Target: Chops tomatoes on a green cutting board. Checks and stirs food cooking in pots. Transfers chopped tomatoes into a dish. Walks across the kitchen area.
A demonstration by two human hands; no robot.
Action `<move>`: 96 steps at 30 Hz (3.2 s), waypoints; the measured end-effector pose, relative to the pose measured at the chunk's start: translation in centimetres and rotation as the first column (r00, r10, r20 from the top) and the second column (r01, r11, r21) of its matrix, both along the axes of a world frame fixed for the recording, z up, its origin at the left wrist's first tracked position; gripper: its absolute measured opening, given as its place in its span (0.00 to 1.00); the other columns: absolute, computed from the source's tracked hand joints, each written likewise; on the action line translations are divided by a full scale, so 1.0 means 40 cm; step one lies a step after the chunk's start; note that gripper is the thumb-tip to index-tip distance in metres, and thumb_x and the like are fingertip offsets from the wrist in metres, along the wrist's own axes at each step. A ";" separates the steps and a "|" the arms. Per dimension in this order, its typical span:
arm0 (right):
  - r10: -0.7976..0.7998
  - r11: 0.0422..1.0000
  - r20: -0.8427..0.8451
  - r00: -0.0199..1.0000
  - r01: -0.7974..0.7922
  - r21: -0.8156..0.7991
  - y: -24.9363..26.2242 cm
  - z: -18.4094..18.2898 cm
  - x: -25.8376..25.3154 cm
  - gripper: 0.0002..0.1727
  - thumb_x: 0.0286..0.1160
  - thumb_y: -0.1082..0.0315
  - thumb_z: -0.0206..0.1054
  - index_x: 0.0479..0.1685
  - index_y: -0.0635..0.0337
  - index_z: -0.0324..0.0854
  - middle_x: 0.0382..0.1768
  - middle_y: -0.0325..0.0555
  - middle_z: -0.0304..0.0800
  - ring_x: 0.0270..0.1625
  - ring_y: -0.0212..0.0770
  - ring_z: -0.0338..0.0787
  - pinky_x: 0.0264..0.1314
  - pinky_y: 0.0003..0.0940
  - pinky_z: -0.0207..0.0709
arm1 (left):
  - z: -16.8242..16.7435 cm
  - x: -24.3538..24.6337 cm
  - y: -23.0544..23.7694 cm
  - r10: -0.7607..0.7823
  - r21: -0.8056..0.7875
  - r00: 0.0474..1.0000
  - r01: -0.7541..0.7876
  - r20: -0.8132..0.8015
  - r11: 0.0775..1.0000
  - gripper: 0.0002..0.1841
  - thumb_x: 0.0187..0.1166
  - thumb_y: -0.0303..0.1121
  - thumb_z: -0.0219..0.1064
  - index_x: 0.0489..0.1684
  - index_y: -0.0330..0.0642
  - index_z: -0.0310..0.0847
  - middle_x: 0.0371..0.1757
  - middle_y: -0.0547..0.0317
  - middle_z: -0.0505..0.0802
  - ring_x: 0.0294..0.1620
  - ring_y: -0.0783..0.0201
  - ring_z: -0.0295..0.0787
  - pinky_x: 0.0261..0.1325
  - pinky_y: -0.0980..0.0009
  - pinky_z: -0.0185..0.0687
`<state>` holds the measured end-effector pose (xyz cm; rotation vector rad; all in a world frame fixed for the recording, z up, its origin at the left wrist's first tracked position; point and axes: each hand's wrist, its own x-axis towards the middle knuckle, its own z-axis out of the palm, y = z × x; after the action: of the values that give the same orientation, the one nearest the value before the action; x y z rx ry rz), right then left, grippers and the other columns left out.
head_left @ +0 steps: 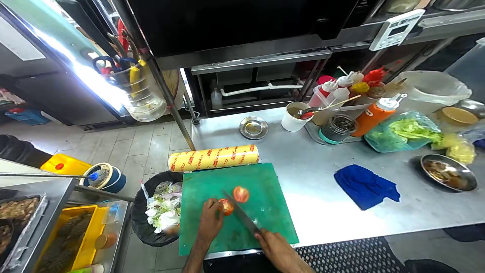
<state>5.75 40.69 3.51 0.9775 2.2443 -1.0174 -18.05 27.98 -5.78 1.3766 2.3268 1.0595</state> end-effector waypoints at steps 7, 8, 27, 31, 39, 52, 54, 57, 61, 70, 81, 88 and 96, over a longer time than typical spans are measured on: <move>0.020 0.999 0.063 0.998 -0.022 0.029 -0.027 0.001 -0.016 0.29 0.93 0.43 0.43 0.58 0.58 0.80 0.41 0.58 0.91 0.49 0.59 0.94 0.51 0.57 0.85 | 0.038 -0.011 0.032 -0.124 -0.213 0.992 0.114 -0.036 0.970 0.13 0.81 0.39 0.61 0.55 0.53 0.90 0.55 0.55 0.89 0.62 0.54 0.83 0.68 0.59 0.79; 0.023 0.999 0.063 0.998 -0.026 0.036 -0.027 -0.001 -0.015 0.29 0.93 0.43 0.43 0.58 0.58 0.80 0.40 0.58 0.91 0.49 0.59 0.94 0.51 0.56 0.85 | 0.040 -0.014 0.036 -0.141 -0.230 0.990 0.131 -0.028 0.964 0.14 0.82 0.40 0.60 0.56 0.52 0.90 0.55 0.54 0.89 0.63 0.53 0.82 0.68 0.59 0.79; 0.051 0.997 0.156 0.986 -0.059 0.046 -0.046 -0.073 0.080 0.29 0.93 0.44 0.44 0.65 0.57 0.80 0.48 0.64 0.92 0.55 0.66 0.93 0.54 0.65 0.84 | -0.001 -0.025 0.032 -0.070 -0.175 0.995 0.057 -0.070 0.983 0.14 0.82 0.41 0.59 0.54 0.49 0.88 0.52 0.54 0.90 0.58 0.53 0.86 0.64 0.58 0.83; 0.115 0.992 0.148 0.982 -0.120 0.026 0.010 0.002 0.272 0.31 0.92 0.42 0.45 0.62 0.59 0.83 0.42 0.64 0.93 0.51 0.67 0.93 0.53 0.67 0.83 | 0.031 -0.042 0.048 -0.119 -0.233 0.985 0.087 -0.127 0.969 0.25 0.74 0.42 0.66 0.74 0.60 0.82 0.66 0.51 0.88 0.70 0.46 0.81 0.71 0.52 0.80; -0.183 0.980 -0.145 0.972 0.192 0.051 0.088 0.067 0.323 0.33 0.91 0.39 0.46 0.54 0.61 0.84 0.30 0.55 0.89 0.36 0.57 0.91 0.42 0.61 0.82 | 0.068 -0.113 0.105 -0.278 -0.397 0.928 0.360 0.249 0.845 0.26 0.73 0.46 0.70 0.73 0.55 0.81 0.71 0.47 0.84 0.73 0.49 0.79 0.77 0.49 0.75; -0.137 0.990 -0.094 0.986 0.134 -0.031 0.005 0.038 -0.127 0.28 0.92 0.43 0.45 0.55 0.58 0.81 0.39 0.56 0.89 0.46 0.56 0.92 0.51 0.57 0.83 | -0.005 0.015 -0.083 0.209 -0.141 0.961 -0.185 0.180 0.973 0.18 0.72 0.44 0.76 0.52 0.40 0.86 0.52 0.51 0.89 0.45 0.62 0.92 0.46 0.65 0.94; -0.046 0.999 -0.025 0.999 0.046 0.008 0.008 0.032 -0.178 0.28 0.93 0.45 0.45 0.59 0.59 0.81 0.46 0.59 0.90 0.53 0.60 0.92 0.56 0.59 0.83 | 0.002 0.018 -0.087 0.202 -0.132 0.968 -0.183 0.149 0.974 0.14 0.72 0.40 0.76 0.45 0.40 0.87 0.48 0.52 0.89 0.41 0.64 0.92 0.43 0.67 0.93; 0.056 0.998 0.050 0.997 -0.058 0.033 0.008 0.038 -0.245 0.26 0.93 0.48 0.45 0.63 0.60 0.80 0.53 0.62 0.90 0.61 0.62 0.90 0.61 0.61 0.83 | 0.000 0.023 -0.088 0.184 -0.124 0.972 -0.167 0.147 0.978 0.15 0.75 0.40 0.74 0.50 0.39 0.87 0.49 0.52 0.89 0.42 0.63 0.91 0.46 0.67 0.93; 0.163 0.983 0.103 0.981 -0.170 0.064 -0.011 0.052 -0.318 0.24 0.93 0.52 0.47 0.64 0.60 0.80 0.57 0.63 0.89 0.63 0.64 0.89 0.61 0.62 0.82 | -0.009 0.031 -0.080 0.177 -0.112 0.981 -0.168 0.075 0.979 0.17 0.76 0.41 0.73 0.56 0.40 0.88 0.52 0.50 0.90 0.48 0.60 0.92 0.51 0.65 0.93; 0.215 0.971 0.145 0.966 -0.227 0.077 -0.031 0.043 -0.312 0.18 0.89 0.61 0.52 0.65 0.61 0.79 0.56 0.64 0.89 0.62 0.65 0.90 0.58 0.63 0.84 | 0.005 0.044 -0.064 0.188 -0.174 0.981 -0.192 -0.037 0.966 0.14 0.74 0.38 0.72 0.52 0.42 0.89 0.50 0.51 0.91 0.52 0.55 0.91 0.58 0.59 0.89; 0.279 0.960 0.265 0.923 -0.277 -0.044 0.040 0.093 -0.044 0.25 0.92 0.49 0.48 0.60 0.60 0.82 0.53 0.66 0.89 0.61 0.69 0.89 0.57 0.69 0.82 | 0.000 0.026 -0.059 0.182 -0.126 0.983 -0.183 -0.025 0.975 0.12 0.72 0.39 0.74 0.44 0.41 0.90 0.50 0.51 0.91 0.47 0.59 0.92 0.50 0.62 0.93; 0.273 0.961 0.310 0.911 -0.272 -0.047 0.036 0.133 -0.048 0.24 0.92 0.50 0.49 0.59 0.59 0.82 0.55 0.66 0.88 0.62 0.68 0.88 0.57 0.68 0.82 | 0.010 -0.081 -0.051 -0.197 -0.196 0.976 0.177 -0.091 0.965 0.19 0.76 0.50 0.70 0.47 0.42 0.88 0.43 0.56 0.94 0.41 0.63 0.94 0.47 0.64 0.94; 0.286 0.957 0.310 0.907 -0.283 -0.055 0.045 0.124 -0.047 0.24 0.91 0.49 0.50 0.60 0.59 0.82 0.55 0.65 0.89 0.62 0.67 0.88 0.58 0.67 0.82 | 0.017 -0.187 0.013 -0.410 -0.414 0.908 0.405 0.081 0.815 0.23 0.84 0.51 0.59 0.63 0.46 0.87 0.54 0.51 0.93 0.56 0.56 0.91 0.65 0.58 0.85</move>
<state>3.86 42.51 8.45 0.7204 2.0357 -0.6868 -25.52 28.50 -5.10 1.5903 1.9665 0.3881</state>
